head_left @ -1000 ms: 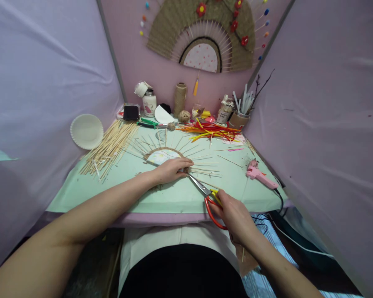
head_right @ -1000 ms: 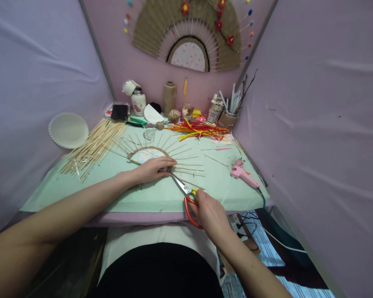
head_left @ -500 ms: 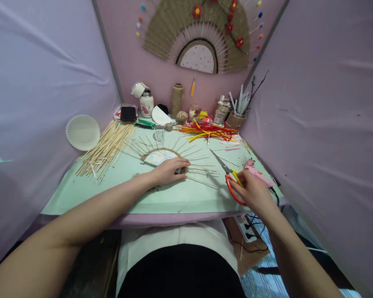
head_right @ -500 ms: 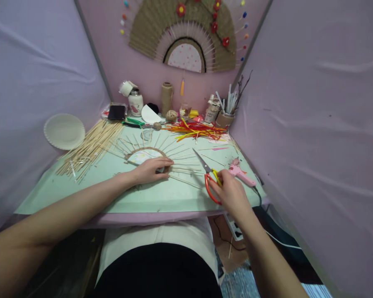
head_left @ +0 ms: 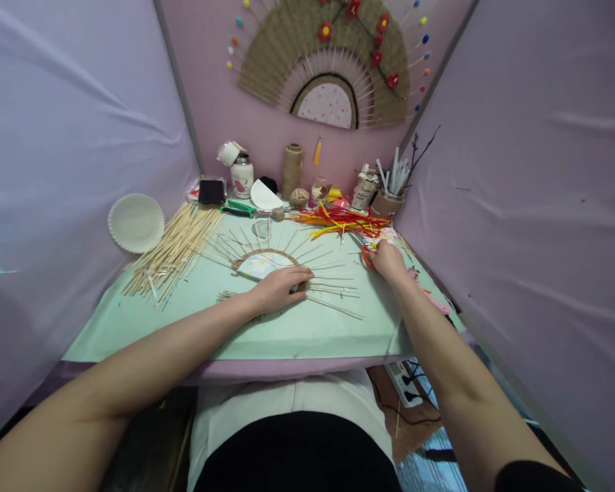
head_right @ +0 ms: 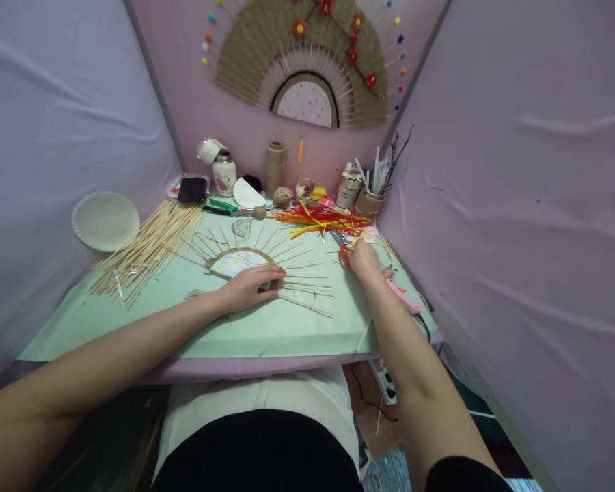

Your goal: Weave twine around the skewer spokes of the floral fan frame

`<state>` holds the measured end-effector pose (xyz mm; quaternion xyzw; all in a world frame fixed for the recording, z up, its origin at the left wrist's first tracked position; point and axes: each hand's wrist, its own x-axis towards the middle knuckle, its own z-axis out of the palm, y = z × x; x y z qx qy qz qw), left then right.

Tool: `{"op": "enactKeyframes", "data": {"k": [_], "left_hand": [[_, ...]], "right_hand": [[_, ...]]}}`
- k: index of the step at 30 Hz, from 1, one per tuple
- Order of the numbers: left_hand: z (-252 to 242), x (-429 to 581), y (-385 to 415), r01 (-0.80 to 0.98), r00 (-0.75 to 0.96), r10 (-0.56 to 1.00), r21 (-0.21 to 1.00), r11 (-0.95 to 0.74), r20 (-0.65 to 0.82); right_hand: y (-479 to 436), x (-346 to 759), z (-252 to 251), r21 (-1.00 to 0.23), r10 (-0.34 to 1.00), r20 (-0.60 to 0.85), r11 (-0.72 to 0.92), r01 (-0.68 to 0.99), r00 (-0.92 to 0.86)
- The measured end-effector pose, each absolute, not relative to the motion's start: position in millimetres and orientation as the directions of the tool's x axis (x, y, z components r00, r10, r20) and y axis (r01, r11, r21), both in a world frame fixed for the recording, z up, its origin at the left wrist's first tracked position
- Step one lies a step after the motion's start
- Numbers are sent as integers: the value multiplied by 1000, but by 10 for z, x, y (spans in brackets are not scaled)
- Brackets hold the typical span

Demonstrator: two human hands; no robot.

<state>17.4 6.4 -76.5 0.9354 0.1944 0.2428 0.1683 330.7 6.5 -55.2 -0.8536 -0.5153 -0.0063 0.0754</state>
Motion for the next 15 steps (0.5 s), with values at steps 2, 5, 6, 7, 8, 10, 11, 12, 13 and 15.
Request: {"op": "enactKeyframes", "data": {"k": [2,5,6,7,8,10,11,12,13,15], "left_hand": [[-765,170,63,278,809,442,411,-868,387],[-766,164,59,276,806,445,417,-866,390],[-767,164,58,278,802,449,419,-864,393],[-768,164,57,281,798,454,422,-862,396],[-768,164,55,283,794,459,426,-859,399],[-765,166,48,285,785,470,437,-853,404],[-763,167,44,288,780,478,446,-848,405],[-760,167,39,292,776,486,453,-842,403],[-758,167,34,299,771,495,459,-837,400],[-756,164,26,306,764,505,464,-831,401]], "right_hand": [[107,3273,-568,-102,889,57,-448,888,455],[58,3146,-495,-60,900,136,-410,910,414],[16,3079,-446,-64,907,174,-378,924,383],[-33,2999,-391,-91,919,199,-328,940,340],[-85,2904,-335,-147,940,185,-261,954,286],[-176,2681,-250,-349,991,91,-57,935,94],[-209,2561,-230,-448,998,57,22,894,4],[-231,2443,-228,-515,997,30,73,854,-67],[-243,2333,-243,-560,994,11,98,823,-111],[-239,2162,-301,-645,986,-22,113,756,-166]]}}
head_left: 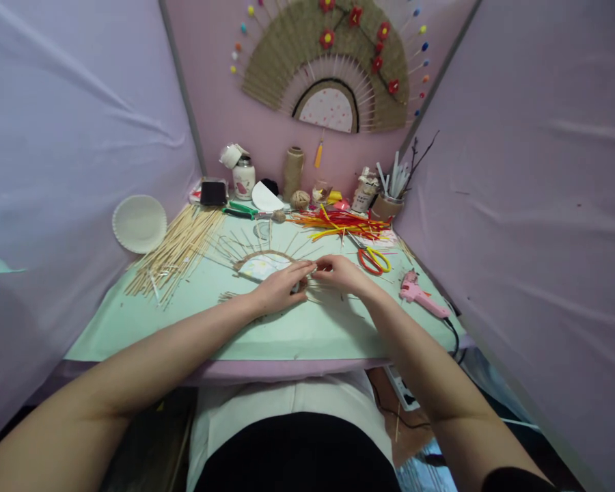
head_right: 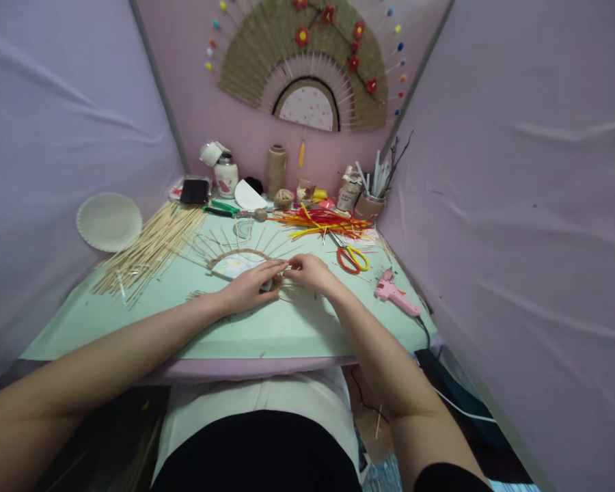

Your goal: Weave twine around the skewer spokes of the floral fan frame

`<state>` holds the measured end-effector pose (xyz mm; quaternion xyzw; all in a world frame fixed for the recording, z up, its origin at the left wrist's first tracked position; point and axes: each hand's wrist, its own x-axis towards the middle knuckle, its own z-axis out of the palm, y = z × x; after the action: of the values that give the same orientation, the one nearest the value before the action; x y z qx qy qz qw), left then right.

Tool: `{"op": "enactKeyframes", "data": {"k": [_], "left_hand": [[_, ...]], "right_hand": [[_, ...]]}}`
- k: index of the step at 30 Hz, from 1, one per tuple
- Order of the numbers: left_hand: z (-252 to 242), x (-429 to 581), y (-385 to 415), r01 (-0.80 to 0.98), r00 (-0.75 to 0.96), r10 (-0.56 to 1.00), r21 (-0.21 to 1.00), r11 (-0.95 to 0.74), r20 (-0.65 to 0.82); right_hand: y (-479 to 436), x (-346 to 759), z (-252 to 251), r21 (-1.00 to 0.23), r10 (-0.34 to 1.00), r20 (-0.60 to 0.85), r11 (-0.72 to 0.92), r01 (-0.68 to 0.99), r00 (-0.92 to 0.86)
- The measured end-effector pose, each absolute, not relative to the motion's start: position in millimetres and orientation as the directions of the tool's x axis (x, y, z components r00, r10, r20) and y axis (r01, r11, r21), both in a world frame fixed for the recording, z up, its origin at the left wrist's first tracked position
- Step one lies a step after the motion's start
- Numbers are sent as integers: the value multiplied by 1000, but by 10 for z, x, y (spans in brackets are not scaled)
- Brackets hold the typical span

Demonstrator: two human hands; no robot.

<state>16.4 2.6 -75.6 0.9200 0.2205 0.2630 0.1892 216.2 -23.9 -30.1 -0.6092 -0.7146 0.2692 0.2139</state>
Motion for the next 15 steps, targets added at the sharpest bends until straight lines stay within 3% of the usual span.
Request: {"op": "enactKeyframes", "data": {"k": [3,8,10,12,15], "left_hand": [[-754,162,15,283,763,491,467,-838,419],[-741,175,-7,279,738,554,575,-770,385],[-736,172,-14,293,727,586,609,-737,359],[-732,163,-16,297,730,584,606,-738,354],[-725,142,-9,291,752,544,552,-781,372]], "right_hand": [[-198,2083,-338,-713,981,-78,71,698,-180],[25,2274,80,-502,960,-173,107,858,-221],[228,2296,324,-497,923,-242,148,855,-300],[481,2227,497,-613,879,-292,131,779,-378],[858,1995,543,-842,978,-32,85,532,-208]]}}
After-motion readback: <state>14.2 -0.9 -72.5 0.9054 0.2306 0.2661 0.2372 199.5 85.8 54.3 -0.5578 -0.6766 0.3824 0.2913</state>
